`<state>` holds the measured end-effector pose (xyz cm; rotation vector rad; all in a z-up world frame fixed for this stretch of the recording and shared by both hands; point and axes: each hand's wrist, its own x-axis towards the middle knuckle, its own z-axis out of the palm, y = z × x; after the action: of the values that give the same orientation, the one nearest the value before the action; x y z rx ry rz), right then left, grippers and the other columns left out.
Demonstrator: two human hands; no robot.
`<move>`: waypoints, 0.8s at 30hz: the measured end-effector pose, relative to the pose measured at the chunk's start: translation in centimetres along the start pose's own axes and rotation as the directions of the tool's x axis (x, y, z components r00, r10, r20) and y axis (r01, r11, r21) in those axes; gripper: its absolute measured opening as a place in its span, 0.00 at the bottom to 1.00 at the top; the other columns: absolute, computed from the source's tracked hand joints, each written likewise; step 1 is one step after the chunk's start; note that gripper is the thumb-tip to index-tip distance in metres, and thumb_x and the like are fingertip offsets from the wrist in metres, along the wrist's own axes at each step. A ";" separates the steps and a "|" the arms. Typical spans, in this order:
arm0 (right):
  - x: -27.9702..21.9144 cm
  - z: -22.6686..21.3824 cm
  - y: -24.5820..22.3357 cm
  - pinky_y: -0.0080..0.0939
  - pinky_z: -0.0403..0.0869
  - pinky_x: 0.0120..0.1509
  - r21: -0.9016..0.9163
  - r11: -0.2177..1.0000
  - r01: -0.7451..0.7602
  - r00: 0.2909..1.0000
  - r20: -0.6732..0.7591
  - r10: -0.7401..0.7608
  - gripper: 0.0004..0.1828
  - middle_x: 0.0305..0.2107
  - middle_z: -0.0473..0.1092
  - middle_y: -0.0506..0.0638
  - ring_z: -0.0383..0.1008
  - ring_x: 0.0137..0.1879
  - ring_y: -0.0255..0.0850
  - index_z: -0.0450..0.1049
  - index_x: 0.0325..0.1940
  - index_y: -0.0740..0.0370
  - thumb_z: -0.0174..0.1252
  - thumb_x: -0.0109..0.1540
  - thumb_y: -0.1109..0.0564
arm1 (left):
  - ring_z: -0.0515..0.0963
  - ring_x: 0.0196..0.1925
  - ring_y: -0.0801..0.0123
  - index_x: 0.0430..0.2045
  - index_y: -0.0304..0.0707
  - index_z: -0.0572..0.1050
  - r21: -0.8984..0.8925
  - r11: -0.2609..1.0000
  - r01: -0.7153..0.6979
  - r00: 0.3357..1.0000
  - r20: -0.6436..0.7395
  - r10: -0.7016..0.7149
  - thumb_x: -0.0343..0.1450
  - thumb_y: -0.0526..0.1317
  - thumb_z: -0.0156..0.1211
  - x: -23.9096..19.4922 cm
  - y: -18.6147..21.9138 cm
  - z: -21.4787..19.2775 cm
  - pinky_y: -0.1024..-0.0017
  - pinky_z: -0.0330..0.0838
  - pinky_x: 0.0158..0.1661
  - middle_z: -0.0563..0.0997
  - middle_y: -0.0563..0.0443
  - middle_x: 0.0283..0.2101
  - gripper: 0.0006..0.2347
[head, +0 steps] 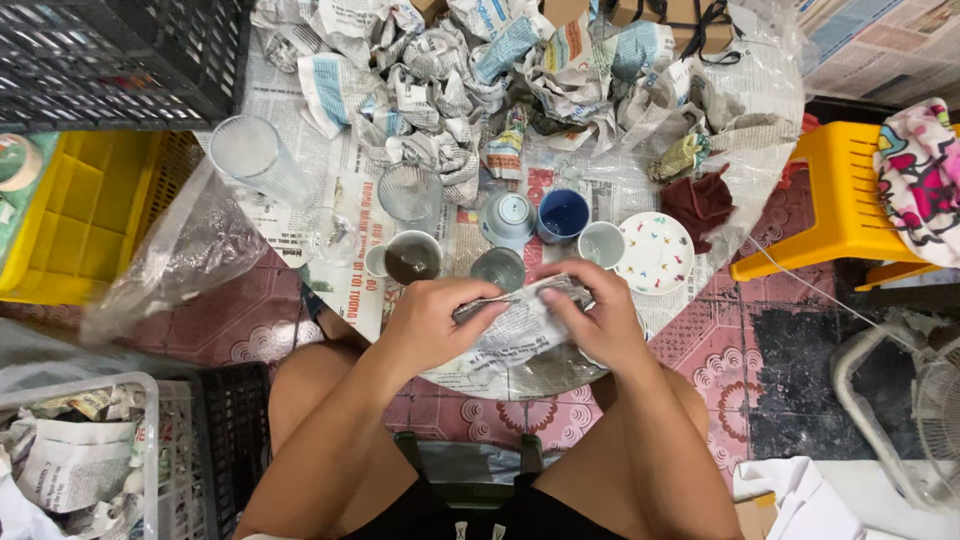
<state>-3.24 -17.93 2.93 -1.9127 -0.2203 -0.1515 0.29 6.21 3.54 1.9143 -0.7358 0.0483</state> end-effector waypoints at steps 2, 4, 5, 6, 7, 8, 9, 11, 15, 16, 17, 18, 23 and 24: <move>-0.2 0.0 0.7 0.36 0.74 0.42 -0.052 0.994 -0.096 0.994 -0.054 0.093 0.05 0.32 0.78 0.50 0.76 0.37 0.35 0.80 0.44 0.66 0.63 0.64 0.64 | 0.85 0.30 0.57 0.35 0.37 0.82 -0.026 0.999 0.039 0.999 0.023 -0.039 0.69 0.40 0.69 0.2 -0.2 0.1 0.68 0.76 0.31 0.85 0.44 0.33 0.07; -0.2 -0.2 1.3 0.35 0.75 0.43 -0.092 0.995 -0.044 0.992 -0.123 0.032 0.05 0.33 0.79 0.51 0.78 0.37 0.35 0.80 0.44 0.66 0.62 0.64 0.65 | 0.85 0.29 0.59 0.35 0.37 0.82 -0.022 0.998 0.058 0.998 0.034 -0.058 0.69 0.40 0.69 0.4 -0.5 -0.1 0.69 0.75 0.30 0.85 0.45 0.33 0.07; -0.2 -0.3 1.5 0.35 0.76 0.44 -0.113 0.993 -0.017 0.988 -0.157 -0.001 0.05 0.33 0.79 0.51 0.79 0.38 0.34 0.80 0.43 0.67 0.61 0.63 0.66 | 0.85 0.29 0.59 0.34 0.37 0.83 -0.007 0.998 0.058 0.998 0.034 -0.058 0.69 0.40 0.69 0.5 -0.7 -0.3 0.69 0.75 0.29 0.85 0.45 0.33 0.07; -0.1 -0.4 1.6 0.35 0.76 0.44 -0.146 0.989 0.010 0.985 -0.170 -0.036 0.06 0.33 0.79 0.51 0.79 0.38 0.35 0.80 0.44 0.66 0.61 0.63 0.66 | 0.85 0.28 0.59 0.34 0.37 0.83 0.008 0.999 0.054 0.998 0.035 -0.054 0.69 0.40 0.69 0.5 -0.9 -0.5 0.69 0.75 0.29 0.85 0.45 0.33 0.07; -0.1 -0.5 1.7 0.35 0.76 0.43 -0.179 0.983 0.037 0.981 -0.183 -0.070 0.06 0.33 0.79 0.52 0.79 0.38 0.35 0.80 0.44 0.66 0.62 0.63 0.67 | 0.84 0.28 0.60 0.34 0.37 0.83 0.020 0.999 0.048 0.998 0.030 -0.049 0.69 0.40 0.69 0.5 -1.0 -0.7 0.69 0.74 0.28 0.85 0.45 0.32 0.07; 0.0 -0.6 1.8 0.35 0.76 0.43 -0.214 0.975 0.066 0.975 -0.194 -0.109 0.07 0.34 0.79 0.53 0.79 0.38 0.35 0.80 0.44 0.66 0.62 0.63 0.67 | 0.84 0.27 0.60 0.33 0.38 0.83 0.033 0.999 0.040 0.999 0.021 -0.041 0.69 0.41 0.70 0.5 -1.0 -0.8 0.69 0.74 0.28 0.85 0.45 0.31 0.07; 0.0 -0.6 1.8 0.35 0.76 0.43 -0.220 0.973 0.071 0.976 -0.187 -0.114 0.07 0.34 0.79 0.53 0.79 0.38 0.35 0.80 0.44 0.66 0.62 0.62 0.68 | 0.83 0.26 0.60 0.33 0.38 0.84 0.046 0.998 0.032 0.999 0.013 -0.033 0.69 0.41 0.70 0.5 -1.1 -0.9 0.69 0.73 0.28 0.85 0.45 0.30 0.07; 0.0 -0.4 2.0 0.35 0.76 0.43 -0.230 0.970 0.081 0.977 -0.173 -0.123 0.07 0.33 0.79 0.53 0.79 0.37 0.36 0.80 0.43 0.67 0.62 0.61 0.68 | 0.82 0.23 0.63 0.30 0.36 0.83 0.063 0.997 0.041 0.998 0.040 -0.043 0.67 0.42 0.72 0.3 -1.2 -0.9 0.69 0.73 0.26 0.84 0.45 0.26 0.08; -0.8 0.0 2.8 0.34 0.76 0.46 -0.132 0.975 0.179 0.971 -0.135 -0.197 0.09 0.37 0.79 0.54 0.80 0.41 0.38 0.79 0.48 0.66 0.63 0.63 0.66 | 0.81 0.21 0.69 0.28 0.34 0.83 -0.070 0.996 0.060 0.941 0.336 -0.034 0.66 0.42 0.73 -0.1 -1.8 -0.1 0.71 0.74 0.24 0.84 0.47 0.24 0.09; -1.1 0.0 2.9 0.35 0.77 0.50 -0.106 0.967 0.230 0.953 -0.176 -0.246 0.12 0.42 0.78 0.55 0.79 0.45 0.38 0.77 0.52 0.65 0.64 0.65 0.62 | 0.82 0.21 0.71 0.31 0.34 0.83 -0.116 0.983 0.143 0.937 0.335 -0.097 0.67 0.41 0.72 -0.3 -1.9 0.1 0.72 0.74 0.25 0.85 0.48 0.25 0.09; -1.2 -0.1 3.1 0.36 0.77 0.54 -0.082 0.956 0.281 0.931 -0.217 -0.293 0.15 0.46 0.78 0.56 0.79 0.50 0.38 0.76 0.57 0.64 0.65 0.67 0.59 | 0.82 0.22 0.73 0.33 0.35 0.84 -0.162 0.961 0.224 0.928 0.337 -0.159 0.68 0.40 0.70 -0.5 -2.0 0.3 0.73 0.74 0.25 0.86 0.49 0.26 0.08; -1.4 -0.1 3.4 0.37 0.75 0.61 0.022 0.959 0.281 0.923 -0.279 -0.264 0.25 0.52 0.74 0.57 0.76 0.56 0.40 0.70 0.64 0.63 0.66 0.67 0.52 | 0.82 0.23 0.75 0.36 0.35 0.84 -0.207 0.930 0.304 0.912 0.344 -0.221 0.68 0.40 0.69 -0.9 -2.1 0.5 0.73 0.74 0.25 0.86 0.50 0.27 0.08; -1.0 -0.2 4.5 0.34 0.68 0.39 0.394 0.919 -0.018 0.999 -0.033 0.034 0.67 0.71 0.58 0.58 0.61 0.71 0.43 0.45 0.80 0.64 0.64 0.54 0.21 | 0.80 0.37 0.81 0.43 0.30 0.80 -0.594 0.743 0.309 0.942 0.080 -0.327 0.71 0.35 0.67 -1.0 -2.5 1.2 0.77 0.76 0.39 0.85 0.53 0.38 0.09; -1.4 0.0 4.7 0.38 0.65 0.52 0.445 0.890 -0.096 0.995 0.030 0.093 0.67 0.71 0.58 0.59 0.62 0.73 0.44 0.46 0.79 0.66 0.65 0.53 0.22 | 0.79 0.38 0.81 0.43 0.30 0.80 -0.599 0.742 0.300 0.943 0.067 -0.326 0.72 0.34 0.67 -1.0 -2.4 1.4 0.77 0.75 0.40 0.85 0.53 0.39 0.09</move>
<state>-3.50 -19.61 -1.67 -1.4606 -0.1506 -0.0227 0.33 6.20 0.57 1.3808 -0.3236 -0.3255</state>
